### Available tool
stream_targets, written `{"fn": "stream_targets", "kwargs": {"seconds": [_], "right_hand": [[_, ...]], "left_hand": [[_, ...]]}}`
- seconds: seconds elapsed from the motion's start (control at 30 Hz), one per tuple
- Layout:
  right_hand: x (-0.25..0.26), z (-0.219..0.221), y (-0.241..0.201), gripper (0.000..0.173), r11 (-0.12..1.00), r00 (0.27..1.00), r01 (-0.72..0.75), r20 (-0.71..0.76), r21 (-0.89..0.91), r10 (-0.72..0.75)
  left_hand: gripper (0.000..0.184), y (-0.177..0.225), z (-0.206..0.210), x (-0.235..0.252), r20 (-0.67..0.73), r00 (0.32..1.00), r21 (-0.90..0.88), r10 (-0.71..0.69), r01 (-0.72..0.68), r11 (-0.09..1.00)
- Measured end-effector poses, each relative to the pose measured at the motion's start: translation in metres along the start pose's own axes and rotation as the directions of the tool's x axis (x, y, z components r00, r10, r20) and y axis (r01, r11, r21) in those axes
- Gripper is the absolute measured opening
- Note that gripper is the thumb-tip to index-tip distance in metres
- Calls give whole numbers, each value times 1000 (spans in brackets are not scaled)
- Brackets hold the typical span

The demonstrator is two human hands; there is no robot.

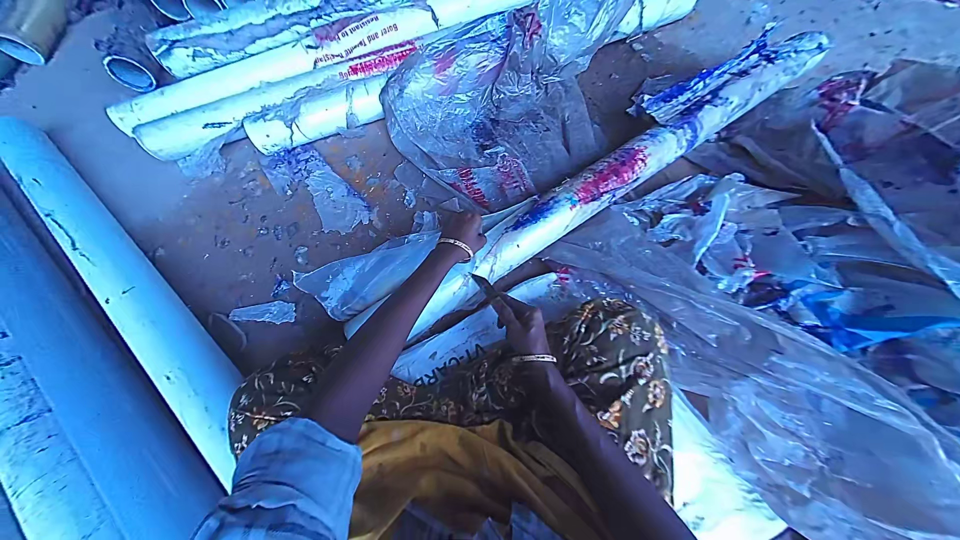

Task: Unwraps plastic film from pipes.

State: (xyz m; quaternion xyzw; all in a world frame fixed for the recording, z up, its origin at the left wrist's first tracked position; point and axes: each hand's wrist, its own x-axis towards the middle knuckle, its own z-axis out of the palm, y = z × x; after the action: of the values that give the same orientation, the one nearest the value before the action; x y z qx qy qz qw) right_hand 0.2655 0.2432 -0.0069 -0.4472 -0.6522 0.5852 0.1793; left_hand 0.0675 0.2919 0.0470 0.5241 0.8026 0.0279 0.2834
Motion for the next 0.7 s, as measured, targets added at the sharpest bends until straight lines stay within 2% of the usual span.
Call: {"fn": "stream_targets", "kwargs": {"seconds": [0.07, 0.13, 0.23, 0.3, 0.43, 0.57, 0.63, 0.7], "right_hand": [[-3, -11, -1, 23, 986, 999, -32, 13, 161, 30], [-5, -22, 0, 22, 930, 993, -115, 3, 348, 121], [0, -32, -13, 27, 761, 943, -250, -29, 598, 332], [6, -33, -17, 28, 668, 914, -272, -31, 693, 405], [11, -30, -15, 31, 645, 929, -197, -69, 738, 363], [12, -31, -10, 20, 663, 957, -145, -66, 735, 282], [11, -30, -11, 16, 657, 958, -140, -66, 741, 279], [10, -28, -10, 13, 702, 961, -121, -93, 702, 259]], "left_hand": [[30, 1, 1, -2, 2, 1000, 23, -11, 11, 1000], [34, -2, 5, -5, -11, 999, 8, -31, 31, 999], [53, -10, 14, -12, -41, 993, -102, -113, 108, 989], [57, -11, 25, -18, -81, 978, -135, -190, 178, 975], [49, -2, 47, -35, -222, 948, -180, -226, 188, 966], [40, 6, 61, -42, -293, 919, -223, -265, 203, 953], [39, 15, 61, -41, -265, 916, -124, -301, 277, 953], [34, 22, 64, -39, -222, 937, 74, -270, 292, 954]]}}
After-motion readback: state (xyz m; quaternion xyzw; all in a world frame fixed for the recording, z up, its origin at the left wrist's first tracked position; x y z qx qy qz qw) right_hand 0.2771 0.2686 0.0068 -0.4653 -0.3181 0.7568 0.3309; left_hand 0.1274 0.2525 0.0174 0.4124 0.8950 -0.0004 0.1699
